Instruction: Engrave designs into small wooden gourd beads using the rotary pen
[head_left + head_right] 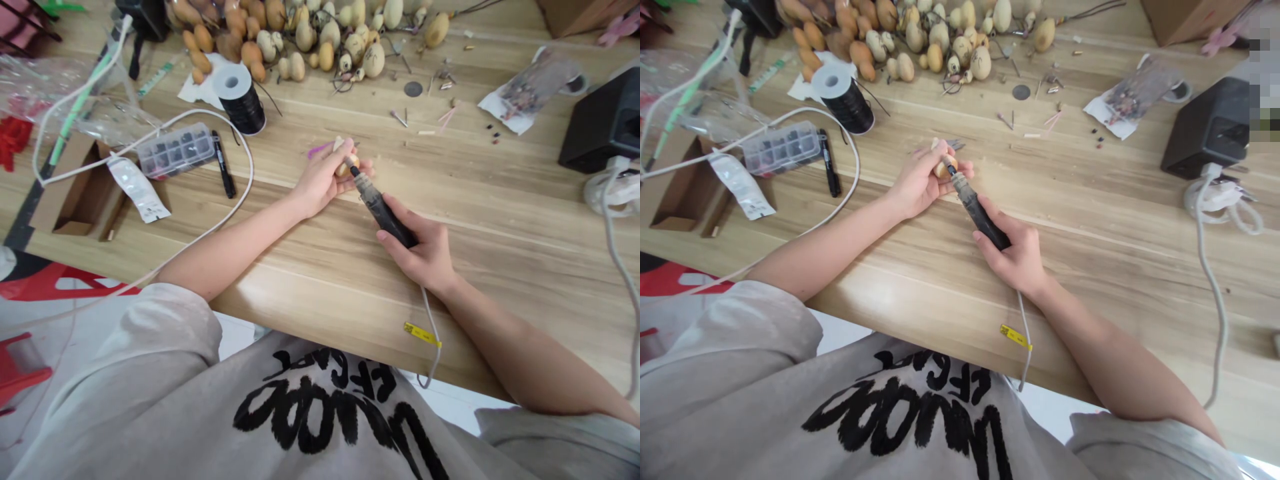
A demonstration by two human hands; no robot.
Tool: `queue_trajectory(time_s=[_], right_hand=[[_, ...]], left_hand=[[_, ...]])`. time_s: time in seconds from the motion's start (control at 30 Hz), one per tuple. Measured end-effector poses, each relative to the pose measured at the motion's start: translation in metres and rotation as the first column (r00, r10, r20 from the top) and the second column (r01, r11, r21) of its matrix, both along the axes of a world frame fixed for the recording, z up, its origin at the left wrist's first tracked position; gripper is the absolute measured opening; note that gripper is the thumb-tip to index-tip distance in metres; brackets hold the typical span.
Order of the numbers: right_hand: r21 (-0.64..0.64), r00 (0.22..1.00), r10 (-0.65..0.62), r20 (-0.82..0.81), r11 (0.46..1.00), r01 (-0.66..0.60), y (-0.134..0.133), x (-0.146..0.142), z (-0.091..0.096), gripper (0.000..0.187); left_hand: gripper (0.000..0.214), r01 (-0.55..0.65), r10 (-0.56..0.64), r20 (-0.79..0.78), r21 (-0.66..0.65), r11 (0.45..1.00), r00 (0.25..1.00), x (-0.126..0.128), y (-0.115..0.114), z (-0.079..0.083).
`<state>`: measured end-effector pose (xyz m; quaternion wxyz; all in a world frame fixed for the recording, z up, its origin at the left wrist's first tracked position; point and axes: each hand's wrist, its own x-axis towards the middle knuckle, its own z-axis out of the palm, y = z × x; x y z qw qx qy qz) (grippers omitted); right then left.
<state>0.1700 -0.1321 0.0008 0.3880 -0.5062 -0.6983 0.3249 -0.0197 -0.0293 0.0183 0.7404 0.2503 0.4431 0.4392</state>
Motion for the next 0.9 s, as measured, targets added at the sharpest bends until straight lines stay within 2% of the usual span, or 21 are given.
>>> queue_trajectory(time_s=[0.3,0.47,0.57,0.77,0.9], right_hand=[[0.013,1.000,-0.015,-0.007,1.000,0.015,0.0003,0.0001,-0.0007,0.056],[0.033,1.000,0.012,0.018,0.999,-0.013,-0.0004,-0.0007,0.0008,0.050],[0.029,1.000,-0.028,0.000,0.999,0.028,-0.0008,-0.0007,0.0007,0.053],[0.058,0.999,0.015,0.042,0.998,-0.018,-0.0007,-0.0020,0.0024,0.047],[0.049,0.999,-0.032,0.029,0.998,0.030,-0.0007,-0.0017,0.0014,0.050]], left_hand=[[0.024,0.007,-0.006,-0.033,0.027,1.000,0.999,-0.0003,-0.0001,-0.0003],[0.025,0.035,-0.032,-0.033,0.107,0.994,0.999,-0.0012,-0.0003,-0.0014],[0.022,0.029,-0.026,-0.030,0.093,0.995,0.999,-0.0016,0.0000,-0.0024],[0.024,0.044,-0.041,-0.033,0.122,0.992,0.999,-0.0013,0.0001,-0.0022],[0.026,0.041,-0.036,-0.060,0.070,0.997,0.998,-0.0011,0.0006,-0.0012]])
